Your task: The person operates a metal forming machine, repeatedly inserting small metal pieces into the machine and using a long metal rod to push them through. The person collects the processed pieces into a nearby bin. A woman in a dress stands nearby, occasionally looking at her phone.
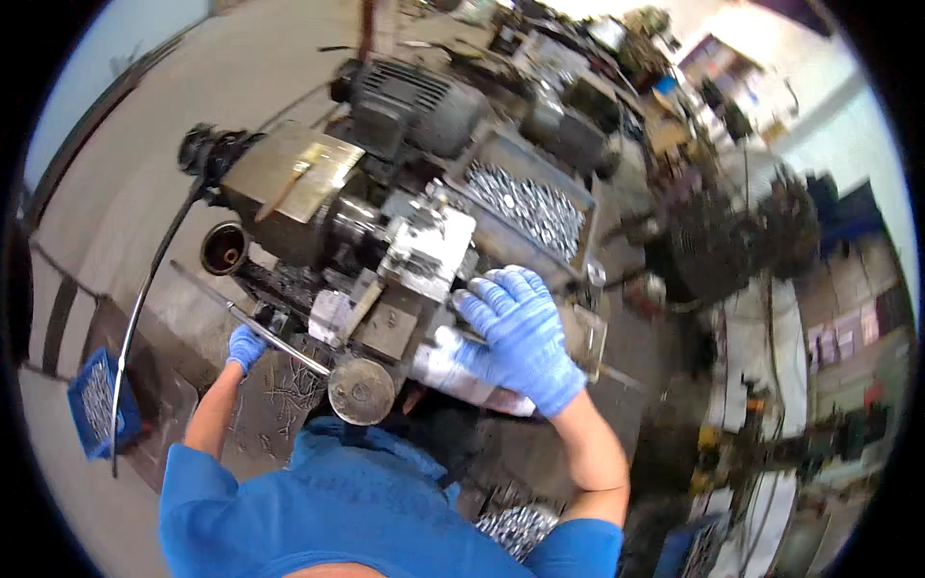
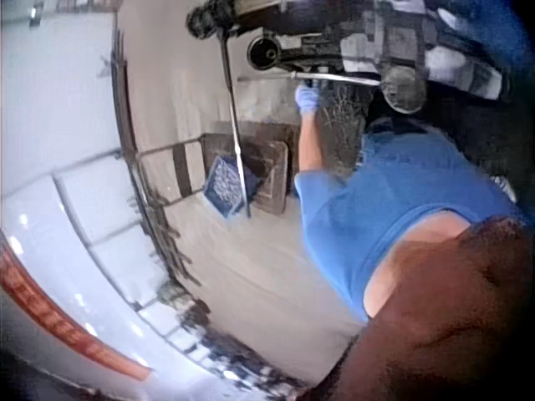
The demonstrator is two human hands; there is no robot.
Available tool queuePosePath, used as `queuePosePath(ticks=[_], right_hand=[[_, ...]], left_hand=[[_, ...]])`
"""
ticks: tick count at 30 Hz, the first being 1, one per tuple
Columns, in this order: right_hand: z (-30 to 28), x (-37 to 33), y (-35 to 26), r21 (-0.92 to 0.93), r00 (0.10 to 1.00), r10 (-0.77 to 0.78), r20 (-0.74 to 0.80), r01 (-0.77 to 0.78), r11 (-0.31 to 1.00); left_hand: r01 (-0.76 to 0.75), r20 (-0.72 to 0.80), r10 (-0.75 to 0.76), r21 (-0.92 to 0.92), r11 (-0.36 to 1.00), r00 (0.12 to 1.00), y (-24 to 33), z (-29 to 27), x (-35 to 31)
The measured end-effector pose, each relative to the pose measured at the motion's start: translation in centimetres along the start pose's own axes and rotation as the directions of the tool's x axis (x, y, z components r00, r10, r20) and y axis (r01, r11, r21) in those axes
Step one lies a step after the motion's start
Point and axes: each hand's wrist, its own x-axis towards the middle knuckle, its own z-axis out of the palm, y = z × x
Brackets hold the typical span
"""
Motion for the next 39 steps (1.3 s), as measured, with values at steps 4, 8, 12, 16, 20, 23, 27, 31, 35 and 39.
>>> queuePosePath(ticks=[4, 8, 12, 16, 20, 23, 27, 31, 35, 39], right_hand=[[-8.0, -0.1, -6.1, -0.022, 0.994, -0.107, -0.003, 0.107, 0.994], [-9.4, -0.8, -10.6, -0.167, 0.965, -0.029, -0.260, -0.015, 0.986], [-10.2, -0.4, -13.7, 0.133, 0.838, 0.461, -0.292, -0.442, 0.887], [-10.1, -1.3, -10.3, -0.016, 0.972, 0.049, -0.229, -0.054, 0.998], [-9.3, -1.6, -4.7, 0.363, 0.954, -0.028, 0.299, -0.087, 0.928], [-3.7, -8.9, 2.1, 0.225, 0.953, 0.303, -0.003, -0.295, 0.929], [1.7, -29.4, 12.7, -0.227, 0.681, 0.720, 0.134, -0.686, 0.691], [2.2, -41.8, 17.3, -0.533, 0.237, 0.891, 0.386, -0.732, 0.425], [1.6, -42.2, 18.5, -0.688, -0.083, 0.957, 0.277, -0.713, 0.137], [1.3, -44.6, 16.9, -0.722, -0.223, 0.946, 0.235, -0.692, 0.016]], left_hand=[[-0.333, 0.128, 0.320, 0.100, 0.938, 0.939, -7.5, -0.4, 3.7], [-0.506, 0.268, 0.430, 0.404, 0.762, 0.862, -2.2, -2.0, 7.8], [-0.404, 0.167, 0.370, 0.272, 0.873, 0.914, -3.4, -3.9, 5.4], [-0.252, 0.042, 0.249, 0.250, 0.935, 0.968, -5.8, -7.4, 4.1], [0.040, 0.068, -0.023, -0.250, 0.967, 0.997, -8.0, -10.1, 2.8], [0.093, -0.026, -0.146, -0.654, 0.751, 0.989, -8.2, -12.8, 0.9], [0.044, -0.211, -0.348, -0.799, 0.600, 0.913, -4.1, -14.3, 1.4], [0.022, -0.274, -0.567, -0.888, 0.459, 0.777, 2.4, -11.0, 3.6], [-0.004, -0.259, -0.591, -0.918, 0.397, 0.764, 2.1, -10.5, 4.0], [0.049, -0.179, -0.564, -0.930, 0.365, 0.806, 1.9, -12.0, 2.9]])
